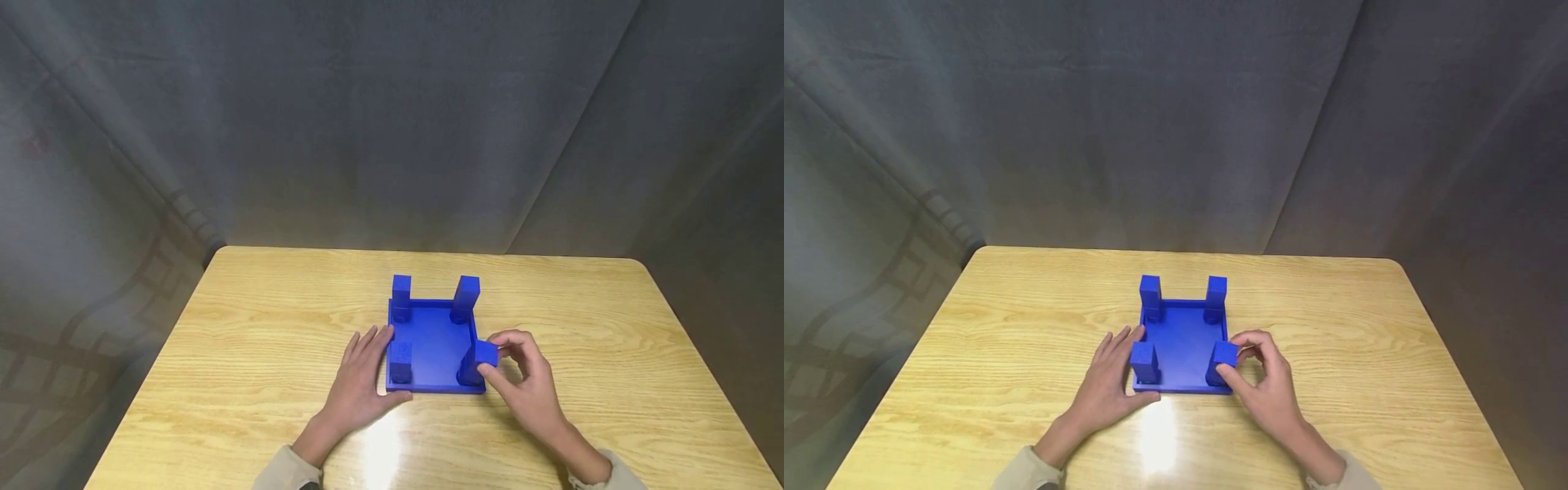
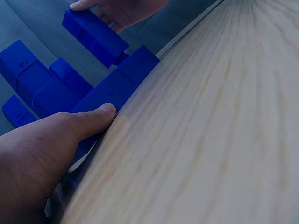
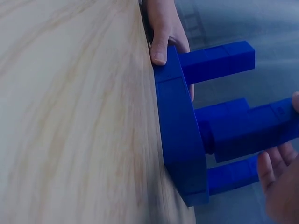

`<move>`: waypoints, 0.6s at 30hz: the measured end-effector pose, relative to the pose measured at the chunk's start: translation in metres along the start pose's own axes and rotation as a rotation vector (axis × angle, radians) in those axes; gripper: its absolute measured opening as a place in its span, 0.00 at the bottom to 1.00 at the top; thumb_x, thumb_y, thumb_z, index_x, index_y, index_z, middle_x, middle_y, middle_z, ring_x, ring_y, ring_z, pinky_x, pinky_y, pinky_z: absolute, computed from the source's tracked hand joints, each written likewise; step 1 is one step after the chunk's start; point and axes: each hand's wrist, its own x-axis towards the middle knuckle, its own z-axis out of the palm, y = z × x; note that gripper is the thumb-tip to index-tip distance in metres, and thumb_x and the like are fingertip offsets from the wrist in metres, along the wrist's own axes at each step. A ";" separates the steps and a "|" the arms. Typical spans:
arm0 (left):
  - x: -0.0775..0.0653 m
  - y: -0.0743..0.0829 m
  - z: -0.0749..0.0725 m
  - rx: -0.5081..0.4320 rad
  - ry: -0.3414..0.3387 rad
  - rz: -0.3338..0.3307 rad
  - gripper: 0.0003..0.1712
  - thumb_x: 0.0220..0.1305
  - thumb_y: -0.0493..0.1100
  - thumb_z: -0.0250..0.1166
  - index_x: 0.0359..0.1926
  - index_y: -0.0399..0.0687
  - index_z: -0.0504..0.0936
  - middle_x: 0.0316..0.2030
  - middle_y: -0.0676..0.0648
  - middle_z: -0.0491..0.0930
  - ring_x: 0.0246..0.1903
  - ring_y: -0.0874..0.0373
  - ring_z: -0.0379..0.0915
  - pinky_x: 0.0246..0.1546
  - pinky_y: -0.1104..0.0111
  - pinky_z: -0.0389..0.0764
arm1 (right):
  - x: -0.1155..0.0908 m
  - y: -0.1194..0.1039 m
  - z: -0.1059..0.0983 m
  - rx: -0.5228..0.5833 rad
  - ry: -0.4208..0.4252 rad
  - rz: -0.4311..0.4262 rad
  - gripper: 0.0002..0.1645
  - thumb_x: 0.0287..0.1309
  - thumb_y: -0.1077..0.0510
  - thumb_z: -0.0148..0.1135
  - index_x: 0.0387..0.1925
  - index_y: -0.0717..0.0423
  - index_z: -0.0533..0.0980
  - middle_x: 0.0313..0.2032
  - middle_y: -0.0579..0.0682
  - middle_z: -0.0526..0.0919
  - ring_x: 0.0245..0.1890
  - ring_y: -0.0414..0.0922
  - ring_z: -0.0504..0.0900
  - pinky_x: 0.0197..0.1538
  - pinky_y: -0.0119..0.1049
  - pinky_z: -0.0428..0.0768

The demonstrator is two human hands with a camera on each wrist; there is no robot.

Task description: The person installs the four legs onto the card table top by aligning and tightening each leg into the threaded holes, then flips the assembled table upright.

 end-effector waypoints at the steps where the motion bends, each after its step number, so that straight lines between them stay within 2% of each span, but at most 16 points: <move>1: 0.000 0.000 0.000 -0.002 -0.002 -0.001 0.71 0.53 0.68 0.83 0.89 0.46 0.58 0.84 0.43 0.66 0.85 0.42 0.55 0.88 0.44 0.46 | 0.000 0.000 0.000 0.005 -0.003 -0.010 0.28 0.51 0.87 0.69 0.54 0.75 0.75 0.52 0.45 0.84 0.47 0.36 0.83 0.56 0.24 0.83; 3: 0.000 0.000 0.000 -0.005 -0.004 -0.003 0.72 0.53 0.68 0.83 0.89 0.46 0.58 0.84 0.44 0.65 0.85 0.42 0.55 0.88 0.45 0.45 | 0.000 0.001 -0.001 0.018 -0.016 -0.040 0.27 0.55 0.85 0.67 0.57 0.77 0.75 0.52 0.44 0.85 0.48 0.37 0.83 0.57 0.24 0.82; 6: 0.000 0.000 0.000 0.003 0.013 0.008 0.71 0.52 0.67 0.83 0.88 0.46 0.59 0.83 0.43 0.67 0.85 0.41 0.56 0.88 0.43 0.48 | 0.002 0.003 -0.002 0.011 -0.044 -0.085 0.27 0.61 0.82 0.61 0.62 0.76 0.77 0.54 0.48 0.86 0.50 0.39 0.83 0.57 0.25 0.82; 9: 0.000 0.000 0.001 0.008 0.027 0.016 0.71 0.52 0.67 0.84 0.88 0.46 0.60 0.83 0.43 0.68 0.84 0.41 0.58 0.88 0.42 0.49 | 0.003 0.005 -0.003 0.002 -0.074 -0.135 0.29 0.65 0.80 0.53 0.66 0.74 0.79 0.55 0.55 0.86 0.52 0.41 0.83 0.57 0.27 0.81; 11: 0.000 0.001 0.000 0.005 0.025 0.013 0.71 0.52 0.67 0.83 0.88 0.46 0.60 0.83 0.43 0.68 0.84 0.41 0.57 0.88 0.43 0.49 | 0.003 0.006 -0.003 -0.006 -0.087 -0.150 0.30 0.64 0.80 0.51 0.65 0.72 0.81 0.56 0.56 0.86 0.53 0.41 0.83 0.57 0.27 0.80; 14: 0.000 0.000 0.000 -0.001 0.012 0.004 0.71 0.53 0.68 0.83 0.88 0.46 0.59 0.84 0.43 0.66 0.85 0.42 0.56 0.88 0.44 0.47 | 0.003 0.007 -0.004 0.000 -0.093 -0.148 0.29 0.64 0.79 0.52 0.64 0.71 0.82 0.56 0.55 0.86 0.52 0.42 0.83 0.56 0.28 0.80; 18: 0.000 0.000 0.000 -0.008 -0.001 -0.004 0.71 0.53 0.68 0.83 0.89 0.46 0.59 0.84 0.44 0.66 0.85 0.42 0.55 0.89 0.46 0.45 | 0.004 0.006 -0.004 0.006 -0.085 -0.134 0.28 0.62 0.79 0.59 0.63 0.71 0.81 0.55 0.54 0.85 0.49 0.43 0.81 0.52 0.29 0.81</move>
